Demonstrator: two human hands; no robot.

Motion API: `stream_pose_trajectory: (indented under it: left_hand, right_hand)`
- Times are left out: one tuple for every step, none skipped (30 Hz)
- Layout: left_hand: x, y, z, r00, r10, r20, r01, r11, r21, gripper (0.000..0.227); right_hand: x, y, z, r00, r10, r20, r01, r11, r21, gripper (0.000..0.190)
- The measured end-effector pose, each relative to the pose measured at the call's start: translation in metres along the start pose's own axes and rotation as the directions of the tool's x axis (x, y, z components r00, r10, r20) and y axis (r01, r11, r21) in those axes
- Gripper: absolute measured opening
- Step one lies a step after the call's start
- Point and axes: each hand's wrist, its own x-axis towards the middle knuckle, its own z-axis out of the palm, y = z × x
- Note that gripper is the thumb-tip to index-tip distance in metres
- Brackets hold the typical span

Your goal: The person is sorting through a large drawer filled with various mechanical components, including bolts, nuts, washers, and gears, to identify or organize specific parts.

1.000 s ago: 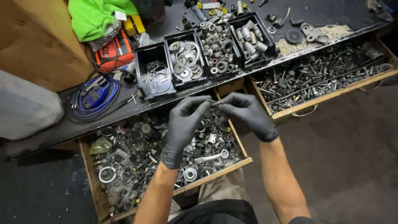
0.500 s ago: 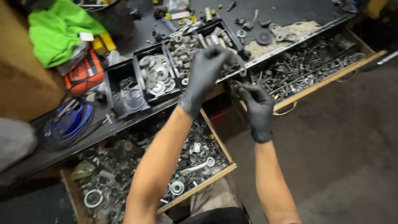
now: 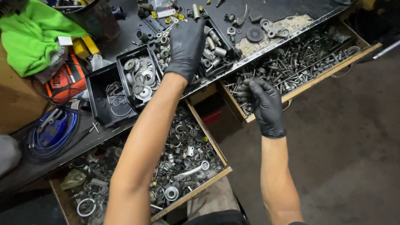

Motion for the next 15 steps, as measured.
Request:
stream_pose_trajectory:
  left_hand:
    - [-0.004,0.0,-0.005,0.999,0.028,-0.018,-0.03,0.987,-0.155,0.018]
    - [-0.008,-0.001,-0.011,0.998,0.049,-0.039,-0.059,0.951,-0.304,0.005]
    - [-0.016,0.001,-0.019,0.998,0.046,-0.04,-0.056,0.952,-0.302,0.005]
    - [-0.023,0.001,-0.028,0.996,0.062,0.07,-0.036,0.943,-0.329,0.008]
    - [-0.03,0.001,-0.036,0.981,0.081,0.178,-0.013,0.935,-0.355,0.014]
    - [-0.037,0.001,-0.043,0.981,0.082,0.175,-0.015,0.935,-0.354,0.014]
    - [-0.044,0.0,-0.05,0.963,0.122,0.24,0.002,0.889,-0.458,0.016]
    - [-0.052,0.0,-0.057,0.938,0.169,0.302,0.029,0.831,-0.556,0.019]
    - [-0.057,0.002,-0.043,0.938,0.171,0.301,0.027,0.831,-0.555,0.019]
    - [-0.062,0.004,-0.03,0.964,0.212,0.16,-0.12,0.885,-0.45,0.015]
    - [-0.068,0.006,-0.016,0.962,0.27,0.023,-0.25,0.916,-0.315,0.013]
    - [-0.063,0.01,-0.006,0.963,0.267,0.023,-0.247,0.917,-0.312,0.013]
    - [-0.058,0.013,0.004,0.95,0.313,-0.013,-0.302,0.902,-0.307,0.01]
    - [-0.051,0.018,0.015,0.932,0.36,-0.051,-0.358,0.883,-0.302,0.007]
    - [-0.046,0.018,0.016,0.932,0.359,-0.053,-0.357,0.884,-0.3,0.007]
  right_hand:
    - [0.001,0.0,0.001,0.999,-0.018,-0.031,0.017,1.0,-0.015,0.016]
    - [0.002,0.0,0.003,0.998,-0.034,-0.057,0.033,0.999,-0.033,0.015]
    - [-0.002,0.001,0.009,0.998,-0.034,-0.053,0.032,0.999,-0.032,0.015]
    - [-0.006,0.001,0.016,0.994,-0.104,-0.013,0.103,0.991,-0.09,0.014]
    - [-0.01,0.002,0.023,0.985,-0.172,0.03,0.175,0.974,-0.144,0.014]
    - [-0.012,0.008,0.027,0.984,-0.175,0.031,0.177,0.974,-0.142,0.014]
    - [-0.014,0.015,0.03,0.984,-0.175,0.025,0.176,0.955,-0.239,0.016]
    - [-0.017,0.022,0.033,0.984,-0.175,0.017,0.17,0.927,-0.334,0.018]
    - [-0.017,0.03,0.033,0.984,-0.176,0.015,0.171,0.927,-0.333,0.018]
    - [-0.017,0.037,0.033,0.985,-0.174,0.016,0.168,0.921,-0.352,0.016]
    - [-0.018,0.045,0.033,0.985,-0.172,0.016,0.166,0.914,-0.371,0.015]
    - [-0.021,0.049,0.032,0.985,-0.171,0.02,0.167,0.914,-0.369,0.015]
    - [-0.024,0.053,0.032,0.986,-0.168,0.013,0.16,0.904,-0.396,0.014]
    - [-0.026,0.056,0.032,0.986,-0.168,0.004,0.154,0.893,-0.424,0.013]
    - [-0.028,0.063,0.028,0.985,-0.17,0.007,0.157,0.892,-0.424,0.013]
